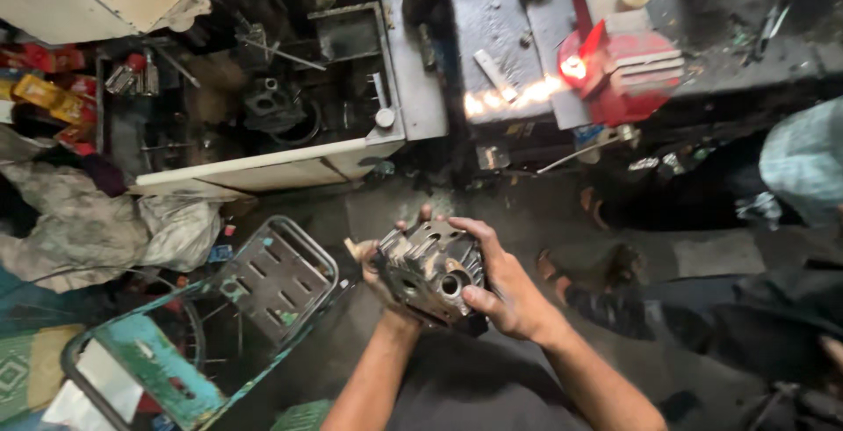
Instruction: The person secures a metal engine cylinder head in a bench vise and uses a screwdriver to scrape and clean the surface. They rotate the part to access different areas and continue scraping while another person works nearby.
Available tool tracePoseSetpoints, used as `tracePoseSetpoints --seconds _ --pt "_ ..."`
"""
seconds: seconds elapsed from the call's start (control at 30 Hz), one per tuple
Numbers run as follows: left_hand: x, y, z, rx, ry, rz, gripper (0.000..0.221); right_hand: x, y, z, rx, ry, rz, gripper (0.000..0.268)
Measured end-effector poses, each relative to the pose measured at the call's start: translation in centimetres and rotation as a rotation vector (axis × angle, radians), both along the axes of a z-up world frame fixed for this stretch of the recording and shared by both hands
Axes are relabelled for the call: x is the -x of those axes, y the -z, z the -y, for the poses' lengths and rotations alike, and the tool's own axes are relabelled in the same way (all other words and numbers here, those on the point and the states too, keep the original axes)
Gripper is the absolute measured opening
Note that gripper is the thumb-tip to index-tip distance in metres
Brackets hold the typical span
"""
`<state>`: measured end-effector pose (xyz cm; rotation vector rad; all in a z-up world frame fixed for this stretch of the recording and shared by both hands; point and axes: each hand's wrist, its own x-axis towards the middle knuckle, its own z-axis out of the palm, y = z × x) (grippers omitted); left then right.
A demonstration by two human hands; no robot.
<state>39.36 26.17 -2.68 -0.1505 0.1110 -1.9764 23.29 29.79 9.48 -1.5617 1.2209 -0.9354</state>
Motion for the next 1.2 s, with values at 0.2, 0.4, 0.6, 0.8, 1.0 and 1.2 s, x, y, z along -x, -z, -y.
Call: tracePoseSetpoints --seconds 0.2,0.4,0.6,0.8,1.0,1.2 --pt "-4.9 2.5 2.5 0.002 0.06 0.088 0.052 -4.1 1.3 0.3 -0.056 0.052 0.039 0.09" --pt "-8.5 6.2 3.6 -0.054 0.149 0.221 0.06 -6.6 5.7 1.2 -0.283 0.249 0.485 0.075" --pt "-10.8 8.7 3.0 -0.226 0.276 0.389 0.064 -7.3 9.8 0.5 -0.499 0.301 0.705 0.072" --pt "-8.3 11.3 6.4 -0.41 0.198 0.591 0.061 -5.5 12.6 1.3 -0.666 0.359 0.837 0.064" --pt "-5.7 13.7 12.4 -0.502 0.056 0.763 0.059 -0.8 16.2 5.9 -0.689 0.367 0.725 0.057" --pt "-1.0 12.5 15.1 -0.547 -0.099 0.891 0.057 7.0 18.3 9.6 -0.704 0.413 0.648 0.05"
